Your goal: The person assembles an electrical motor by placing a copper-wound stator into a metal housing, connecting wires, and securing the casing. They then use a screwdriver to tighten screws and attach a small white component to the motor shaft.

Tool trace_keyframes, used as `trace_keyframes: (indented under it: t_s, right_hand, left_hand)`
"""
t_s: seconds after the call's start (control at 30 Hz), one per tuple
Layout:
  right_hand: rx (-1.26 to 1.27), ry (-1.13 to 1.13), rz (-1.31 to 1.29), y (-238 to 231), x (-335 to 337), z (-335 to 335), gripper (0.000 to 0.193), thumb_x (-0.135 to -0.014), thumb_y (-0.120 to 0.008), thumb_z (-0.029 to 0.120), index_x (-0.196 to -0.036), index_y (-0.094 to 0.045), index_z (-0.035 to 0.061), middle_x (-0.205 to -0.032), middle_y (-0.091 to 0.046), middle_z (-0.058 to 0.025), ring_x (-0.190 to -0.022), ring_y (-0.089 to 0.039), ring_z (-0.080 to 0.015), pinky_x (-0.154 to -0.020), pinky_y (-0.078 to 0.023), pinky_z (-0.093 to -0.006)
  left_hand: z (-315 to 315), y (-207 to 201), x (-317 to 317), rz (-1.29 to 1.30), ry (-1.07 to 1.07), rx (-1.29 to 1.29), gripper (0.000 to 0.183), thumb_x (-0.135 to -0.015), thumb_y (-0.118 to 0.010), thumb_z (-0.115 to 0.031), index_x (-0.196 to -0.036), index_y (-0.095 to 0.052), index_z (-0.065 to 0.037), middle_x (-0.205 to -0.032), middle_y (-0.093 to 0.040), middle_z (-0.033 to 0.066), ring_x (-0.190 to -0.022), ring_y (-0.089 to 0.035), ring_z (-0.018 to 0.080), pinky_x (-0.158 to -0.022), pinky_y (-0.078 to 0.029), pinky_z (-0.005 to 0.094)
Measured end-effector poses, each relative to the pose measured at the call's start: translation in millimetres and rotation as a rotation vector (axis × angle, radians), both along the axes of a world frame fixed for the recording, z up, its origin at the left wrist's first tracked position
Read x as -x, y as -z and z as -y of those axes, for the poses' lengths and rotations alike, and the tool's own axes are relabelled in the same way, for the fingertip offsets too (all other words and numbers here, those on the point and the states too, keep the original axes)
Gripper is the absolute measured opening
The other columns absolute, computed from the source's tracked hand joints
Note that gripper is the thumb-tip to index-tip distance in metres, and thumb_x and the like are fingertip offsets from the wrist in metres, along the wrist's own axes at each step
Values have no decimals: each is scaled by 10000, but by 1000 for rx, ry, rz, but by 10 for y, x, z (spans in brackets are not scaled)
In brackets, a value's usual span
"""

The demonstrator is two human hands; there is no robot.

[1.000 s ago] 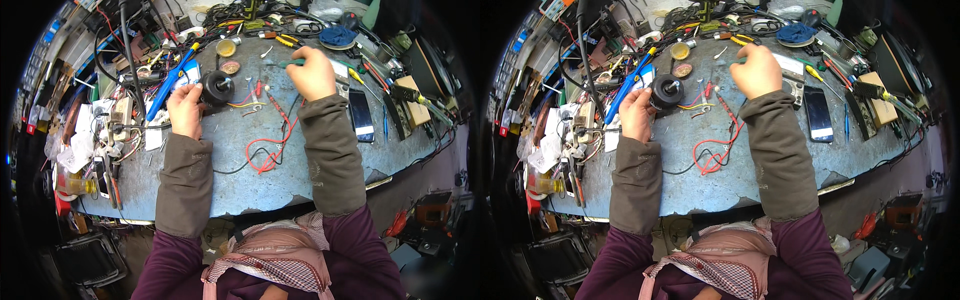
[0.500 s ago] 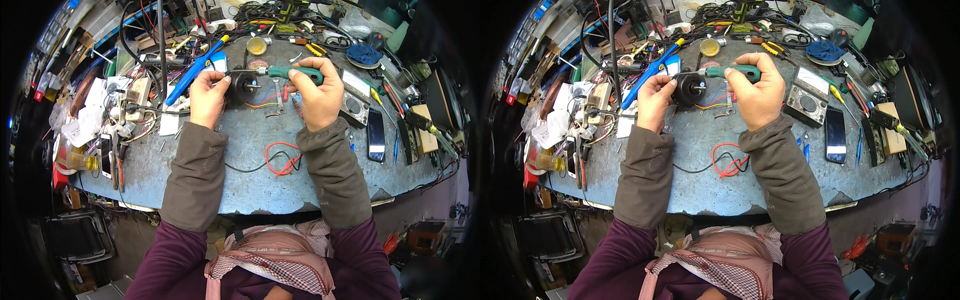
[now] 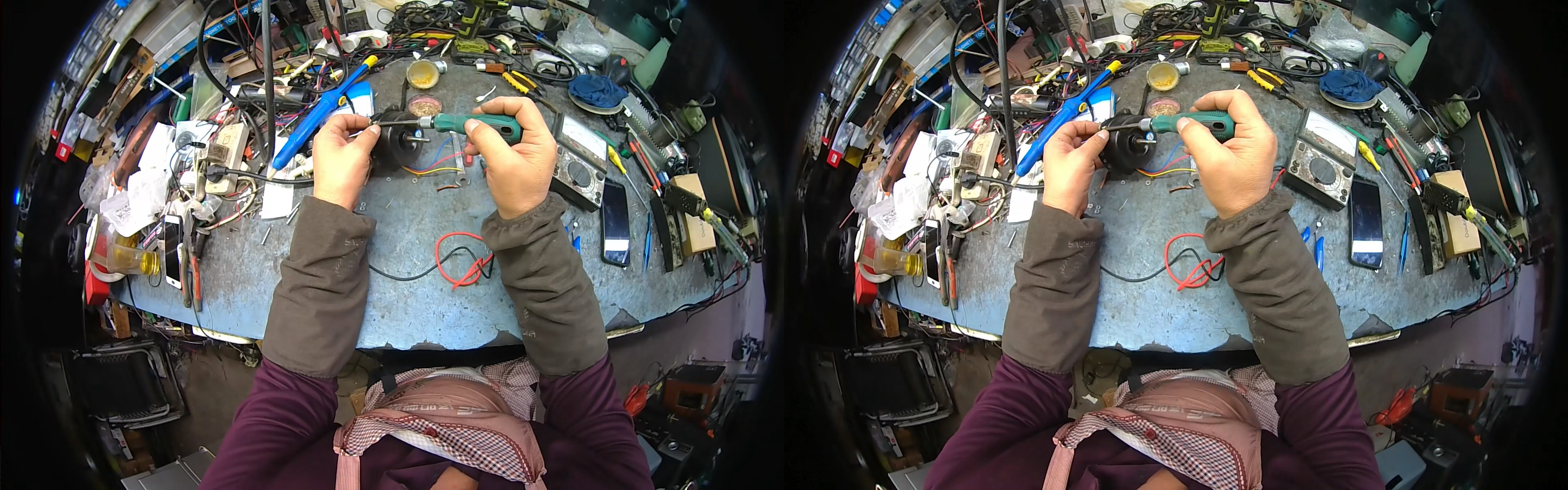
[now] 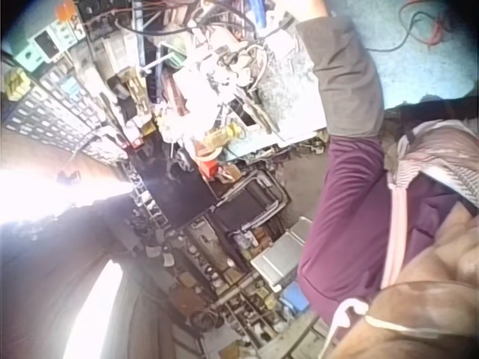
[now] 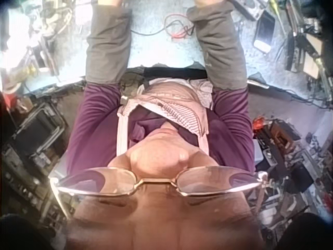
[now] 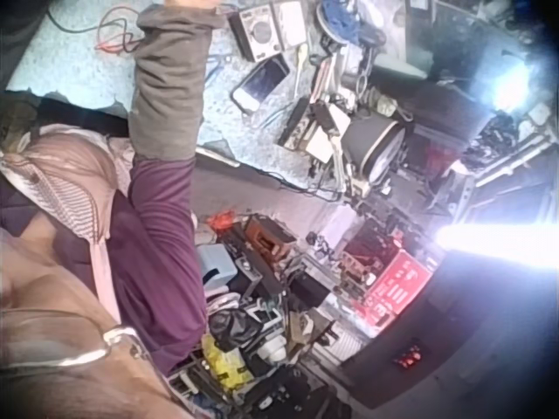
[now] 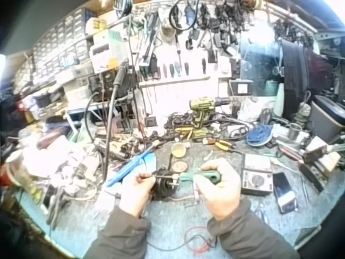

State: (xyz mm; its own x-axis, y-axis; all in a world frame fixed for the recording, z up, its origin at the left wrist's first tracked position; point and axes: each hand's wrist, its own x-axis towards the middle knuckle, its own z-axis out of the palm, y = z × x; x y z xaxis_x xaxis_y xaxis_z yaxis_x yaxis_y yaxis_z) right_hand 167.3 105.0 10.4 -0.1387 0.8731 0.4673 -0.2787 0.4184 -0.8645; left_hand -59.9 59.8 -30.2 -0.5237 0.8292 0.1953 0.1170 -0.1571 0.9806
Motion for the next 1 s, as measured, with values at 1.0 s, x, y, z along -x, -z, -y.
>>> trace_keyframes:
  t_s: [1.0]
  right_hand:
    - [-28,-56,286,-60,-168,-195,280,-988,-741,163,-1205,-715,-11,-815,-688,-25,-705,-653,-120,-655,-528,-311]
  left_hand:
    - [-15,44,-24,64,-34,-47,198,-960,-788,-75,-1108,-711,31,-787,-666,9,-561,-541,61,-453,-401,251]
